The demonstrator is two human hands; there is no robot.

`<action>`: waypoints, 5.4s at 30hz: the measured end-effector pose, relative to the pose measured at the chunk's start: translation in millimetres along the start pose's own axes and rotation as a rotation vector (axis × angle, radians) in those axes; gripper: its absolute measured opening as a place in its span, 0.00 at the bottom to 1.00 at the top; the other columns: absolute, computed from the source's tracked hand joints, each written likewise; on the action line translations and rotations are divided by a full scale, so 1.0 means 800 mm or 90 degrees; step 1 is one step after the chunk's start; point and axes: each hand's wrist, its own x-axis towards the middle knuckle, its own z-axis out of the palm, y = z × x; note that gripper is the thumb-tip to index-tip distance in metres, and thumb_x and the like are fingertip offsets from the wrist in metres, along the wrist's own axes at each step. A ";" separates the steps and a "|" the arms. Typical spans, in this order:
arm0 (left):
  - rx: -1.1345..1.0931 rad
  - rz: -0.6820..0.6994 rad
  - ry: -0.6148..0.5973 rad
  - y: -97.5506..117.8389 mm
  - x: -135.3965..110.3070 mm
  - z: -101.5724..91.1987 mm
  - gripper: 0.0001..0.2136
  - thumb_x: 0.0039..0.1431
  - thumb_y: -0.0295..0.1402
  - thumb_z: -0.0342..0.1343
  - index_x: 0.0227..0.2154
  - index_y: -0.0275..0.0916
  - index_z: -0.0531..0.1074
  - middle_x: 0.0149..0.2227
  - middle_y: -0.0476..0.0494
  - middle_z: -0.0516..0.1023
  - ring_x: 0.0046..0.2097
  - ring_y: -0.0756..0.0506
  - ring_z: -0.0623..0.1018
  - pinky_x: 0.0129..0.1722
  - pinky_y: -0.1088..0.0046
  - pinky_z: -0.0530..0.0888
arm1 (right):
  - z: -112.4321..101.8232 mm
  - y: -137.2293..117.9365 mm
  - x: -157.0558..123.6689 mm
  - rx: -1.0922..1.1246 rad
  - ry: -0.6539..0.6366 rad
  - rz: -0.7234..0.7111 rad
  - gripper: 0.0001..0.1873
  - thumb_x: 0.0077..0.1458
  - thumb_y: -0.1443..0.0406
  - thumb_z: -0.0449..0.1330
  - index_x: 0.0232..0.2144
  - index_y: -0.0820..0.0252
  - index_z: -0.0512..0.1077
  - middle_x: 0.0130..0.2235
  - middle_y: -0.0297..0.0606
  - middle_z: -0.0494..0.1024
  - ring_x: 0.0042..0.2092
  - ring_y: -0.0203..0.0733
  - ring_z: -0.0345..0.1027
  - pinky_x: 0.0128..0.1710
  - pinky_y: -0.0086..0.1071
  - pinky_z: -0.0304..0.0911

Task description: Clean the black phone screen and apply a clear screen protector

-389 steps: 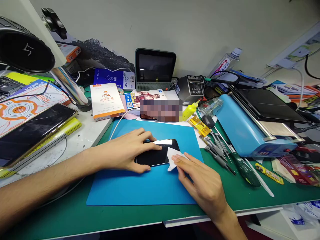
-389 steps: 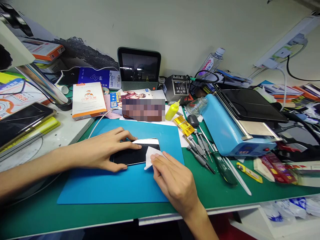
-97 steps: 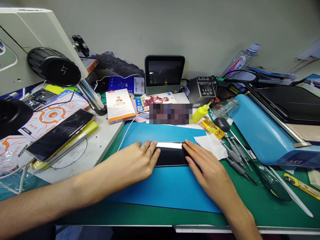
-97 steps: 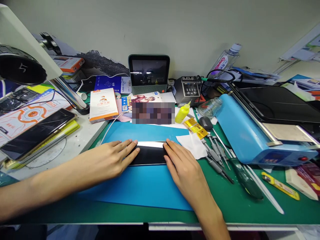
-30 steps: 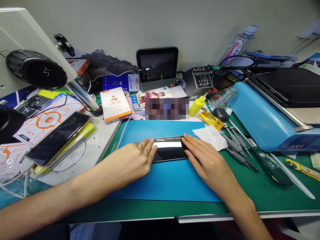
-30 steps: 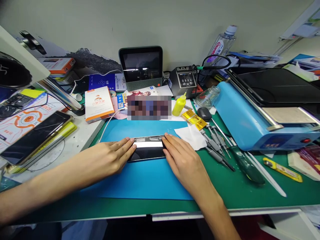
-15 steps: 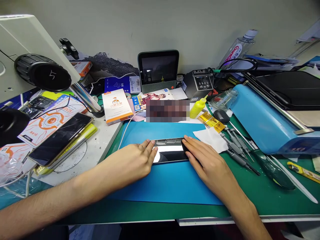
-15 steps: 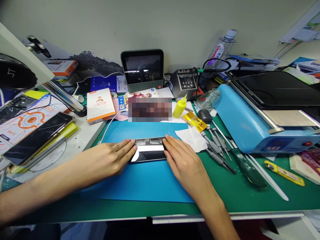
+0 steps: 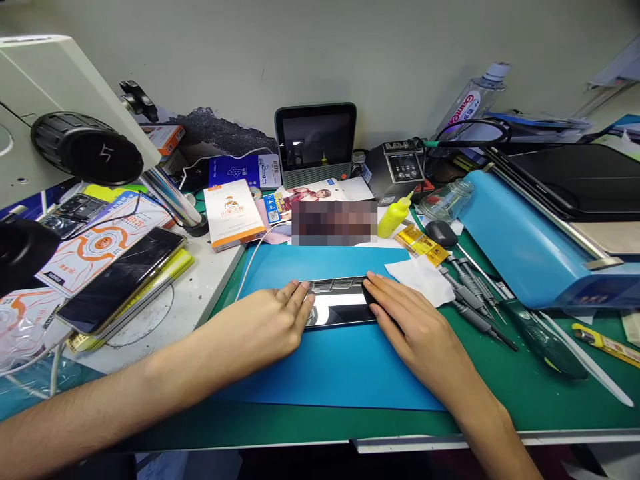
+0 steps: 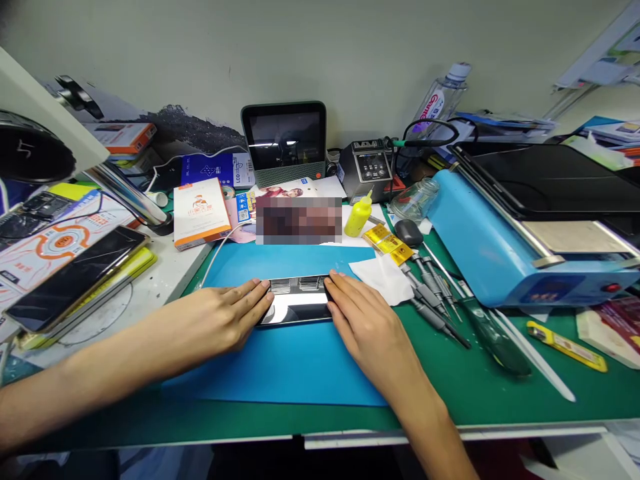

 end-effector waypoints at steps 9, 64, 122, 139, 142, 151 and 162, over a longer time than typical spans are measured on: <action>-0.009 -0.004 0.004 0.000 -0.001 -0.001 0.22 0.66 0.23 0.56 0.62 0.25 0.72 0.62 0.23 0.74 0.59 0.32 0.81 0.44 0.64 0.84 | 0.000 -0.001 0.001 0.010 0.005 0.007 0.27 0.71 0.67 0.55 0.70 0.52 0.64 0.67 0.42 0.73 0.67 0.52 0.67 0.65 0.53 0.68; -0.224 -0.147 -0.033 -0.018 -0.003 -0.010 0.22 0.67 0.39 0.64 0.59 0.37 0.69 0.61 0.32 0.76 0.55 0.35 0.82 0.45 0.61 0.82 | -0.001 -0.002 0.002 -0.014 -0.007 -0.016 0.25 0.72 0.67 0.56 0.68 0.61 0.65 0.66 0.45 0.73 0.68 0.49 0.65 0.68 0.49 0.65; -0.105 -0.193 -0.040 0.003 0.004 -0.018 0.10 0.64 0.26 0.52 0.47 0.39 0.65 0.47 0.35 0.76 0.40 0.37 0.80 0.36 0.61 0.81 | -0.004 -0.002 0.003 0.011 -0.010 -0.006 0.26 0.71 0.66 0.57 0.68 0.55 0.66 0.65 0.42 0.75 0.68 0.50 0.67 0.66 0.51 0.68; -0.185 -0.232 -0.009 -0.004 0.004 -0.028 0.08 0.63 0.28 0.55 0.44 0.39 0.65 0.50 0.33 0.74 0.42 0.36 0.82 0.37 0.59 0.83 | -0.003 -0.001 0.003 0.017 -0.005 -0.004 0.25 0.71 0.66 0.57 0.68 0.56 0.67 0.65 0.43 0.75 0.68 0.51 0.67 0.66 0.51 0.68; -0.182 -0.237 -0.015 -0.005 0.003 -0.030 0.09 0.63 0.29 0.56 0.45 0.40 0.65 0.50 0.34 0.74 0.41 0.37 0.82 0.37 0.61 0.83 | -0.004 -0.002 0.003 0.018 -0.004 0.002 0.25 0.71 0.66 0.57 0.68 0.56 0.66 0.65 0.43 0.75 0.67 0.50 0.67 0.66 0.50 0.67; -0.169 -0.233 -0.021 -0.008 0.003 -0.033 0.08 0.63 0.28 0.56 0.45 0.39 0.66 0.48 0.35 0.76 0.38 0.37 0.83 0.35 0.59 0.83 | -0.002 -0.004 0.001 0.035 -0.019 0.035 0.26 0.72 0.65 0.55 0.69 0.54 0.64 0.67 0.41 0.72 0.69 0.48 0.65 0.68 0.49 0.64; -0.194 -0.253 0.096 -0.013 -0.004 -0.037 0.09 0.64 0.32 0.57 0.45 0.39 0.65 0.54 0.34 0.76 0.40 0.38 0.83 0.36 0.61 0.80 | -0.015 -0.007 -0.004 0.169 -0.018 0.182 0.42 0.68 0.54 0.62 0.76 0.47 0.47 0.69 0.41 0.70 0.71 0.50 0.61 0.70 0.49 0.61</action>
